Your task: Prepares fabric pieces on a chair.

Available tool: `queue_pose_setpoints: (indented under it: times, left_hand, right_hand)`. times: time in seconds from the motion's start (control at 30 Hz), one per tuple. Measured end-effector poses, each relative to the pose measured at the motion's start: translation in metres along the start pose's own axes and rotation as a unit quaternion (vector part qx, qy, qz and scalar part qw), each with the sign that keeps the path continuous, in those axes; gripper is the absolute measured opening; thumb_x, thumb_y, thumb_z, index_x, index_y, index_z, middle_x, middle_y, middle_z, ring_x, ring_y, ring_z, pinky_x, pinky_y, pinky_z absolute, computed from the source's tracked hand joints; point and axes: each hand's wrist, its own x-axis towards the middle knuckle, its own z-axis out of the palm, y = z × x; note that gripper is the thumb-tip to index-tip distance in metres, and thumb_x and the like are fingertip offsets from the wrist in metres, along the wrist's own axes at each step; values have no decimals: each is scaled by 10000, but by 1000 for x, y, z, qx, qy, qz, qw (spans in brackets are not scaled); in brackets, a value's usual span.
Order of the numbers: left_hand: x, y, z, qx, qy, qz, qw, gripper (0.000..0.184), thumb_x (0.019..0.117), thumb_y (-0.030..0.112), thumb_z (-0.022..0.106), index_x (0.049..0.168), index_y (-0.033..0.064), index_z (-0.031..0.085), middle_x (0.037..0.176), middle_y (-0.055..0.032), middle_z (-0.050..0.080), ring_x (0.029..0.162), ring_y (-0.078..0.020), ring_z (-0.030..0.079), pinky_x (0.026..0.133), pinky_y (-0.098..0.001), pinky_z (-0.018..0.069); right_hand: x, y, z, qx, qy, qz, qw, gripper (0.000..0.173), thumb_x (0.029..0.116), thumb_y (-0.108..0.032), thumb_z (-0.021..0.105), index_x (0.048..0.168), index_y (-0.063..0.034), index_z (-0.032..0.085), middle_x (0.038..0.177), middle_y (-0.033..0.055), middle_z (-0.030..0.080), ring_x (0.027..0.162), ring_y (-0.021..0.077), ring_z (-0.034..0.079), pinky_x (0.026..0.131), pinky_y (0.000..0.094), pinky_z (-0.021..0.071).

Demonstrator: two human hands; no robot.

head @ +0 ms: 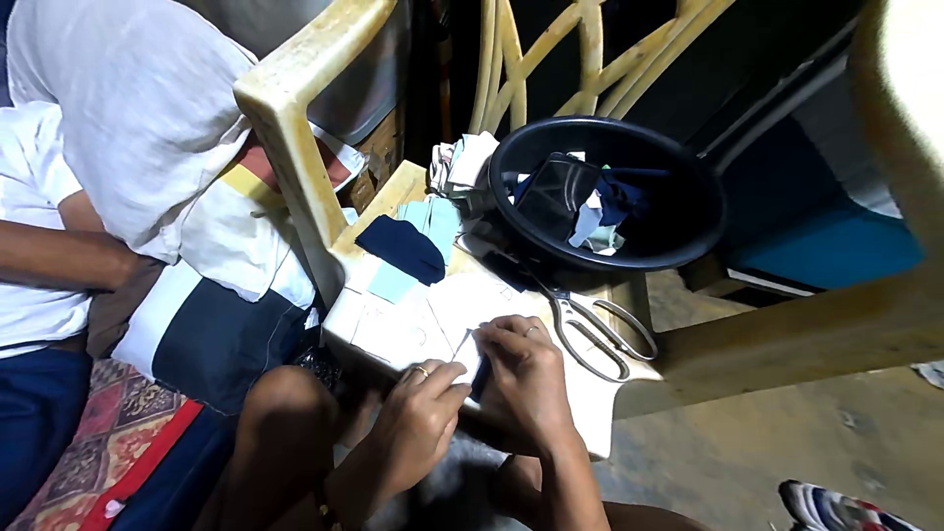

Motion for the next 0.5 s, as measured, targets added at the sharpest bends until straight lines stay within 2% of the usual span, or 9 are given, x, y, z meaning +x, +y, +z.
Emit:
queue_pose_setpoints:
  times: [0.1,0.27,0.4,0.5]
  left_hand:
    - [-1,0,1,4,-1,3,1000,191,909,54,606,981,41,783,1155,-118,734,1061,-257,691,927,-325,553]
    - [-1,1,0,13,-3,0,1000,192,901,65,615,992,51,783,1149,-108,735,1060,-255,688,916,-311,555]
    - [-1,1,0,12,-5,2,1000,181,906,68,616,983,45,778,1159,-113,730,1055,-256,688,915,-311,556]
    - [0,2,-1,8,-8,0,1000,170,902,56,618,969,33,773,1159,-121,729,1064,-266,689,913,-329,562]
  right_hand:
    - [0,1,1,-3,-5,0,1000,178,854,8,658,927,-44,812,953,121,732,913,242,663,825,323,538]
    - [1,2,2,-55,3,-21,998,168,858,0,650,883,-48,810,960,142,721,916,309,649,813,410,528]
    - [0,-8,-3,-38,67,-74,994,176,844,0,618,864,-14,792,910,137,713,896,245,644,834,284,516]
    - [-2,-16,-8,4,13,-89,996,170,837,22,626,887,7,787,932,143,735,900,232,683,845,260,546]
